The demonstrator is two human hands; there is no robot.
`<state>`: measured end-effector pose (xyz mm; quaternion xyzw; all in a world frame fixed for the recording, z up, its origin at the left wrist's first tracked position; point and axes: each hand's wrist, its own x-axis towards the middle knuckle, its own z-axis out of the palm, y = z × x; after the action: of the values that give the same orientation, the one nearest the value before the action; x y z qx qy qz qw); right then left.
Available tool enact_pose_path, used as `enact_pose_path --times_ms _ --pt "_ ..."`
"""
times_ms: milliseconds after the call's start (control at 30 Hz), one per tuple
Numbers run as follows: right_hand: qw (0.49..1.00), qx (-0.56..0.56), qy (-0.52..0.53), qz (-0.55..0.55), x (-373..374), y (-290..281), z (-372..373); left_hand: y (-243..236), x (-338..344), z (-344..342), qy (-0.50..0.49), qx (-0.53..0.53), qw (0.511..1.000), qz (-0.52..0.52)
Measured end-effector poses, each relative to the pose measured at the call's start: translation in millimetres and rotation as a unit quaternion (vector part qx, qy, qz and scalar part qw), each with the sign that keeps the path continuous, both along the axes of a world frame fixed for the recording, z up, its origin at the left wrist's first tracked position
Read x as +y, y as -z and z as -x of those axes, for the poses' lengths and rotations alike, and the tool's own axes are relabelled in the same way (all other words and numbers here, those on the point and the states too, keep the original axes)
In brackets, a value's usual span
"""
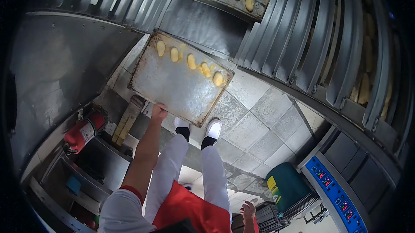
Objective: The person sprinkles yellow powder from a tray onto a baking sheet, places bread dough onto the sheet, puts the sheet into a proofer, and then organizes empty baking sheets before washing their hands at a sink.
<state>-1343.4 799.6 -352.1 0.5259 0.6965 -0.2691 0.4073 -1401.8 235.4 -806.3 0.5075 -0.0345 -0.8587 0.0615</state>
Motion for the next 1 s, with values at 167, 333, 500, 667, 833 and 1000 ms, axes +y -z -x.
enact_pose_path --times_ms 167,333,500,667,833,1000 --pt "1.000 -0.014 0.008 -0.016 -9.6 1.8 6.6 -22.1 13.4 49.7 -0.032 0.028 0.999 -0.007" --pt "0.999 -0.040 0.035 0.013 -14.7 -2.9 8.0 -10.1 27.8 80.0 -0.045 -0.060 0.997 -0.027" --pt "0.997 -0.066 0.035 0.017 -6.9 -0.2 4.4 2.5 27.9 145.5 -0.090 -0.123 0.988 0.020" --pt "0.992 -0.089 0.078 0.033 9.3 12.5 7.0 -6.2 20.3 210.2 -0.063 -0.110 0.975 0.183" --pt "0.994 -0.089 0.035 0.055 10.4 9.9 -2.9 -37.2 19.1 272.7 -0.011 -0.077 0.981 0.176" --pt "0.988 -0.096 0.097 0.078 7.5 0.9 -13.1 -42.0 23.9 318.7 0.023 -0.062 0.988 0.139"
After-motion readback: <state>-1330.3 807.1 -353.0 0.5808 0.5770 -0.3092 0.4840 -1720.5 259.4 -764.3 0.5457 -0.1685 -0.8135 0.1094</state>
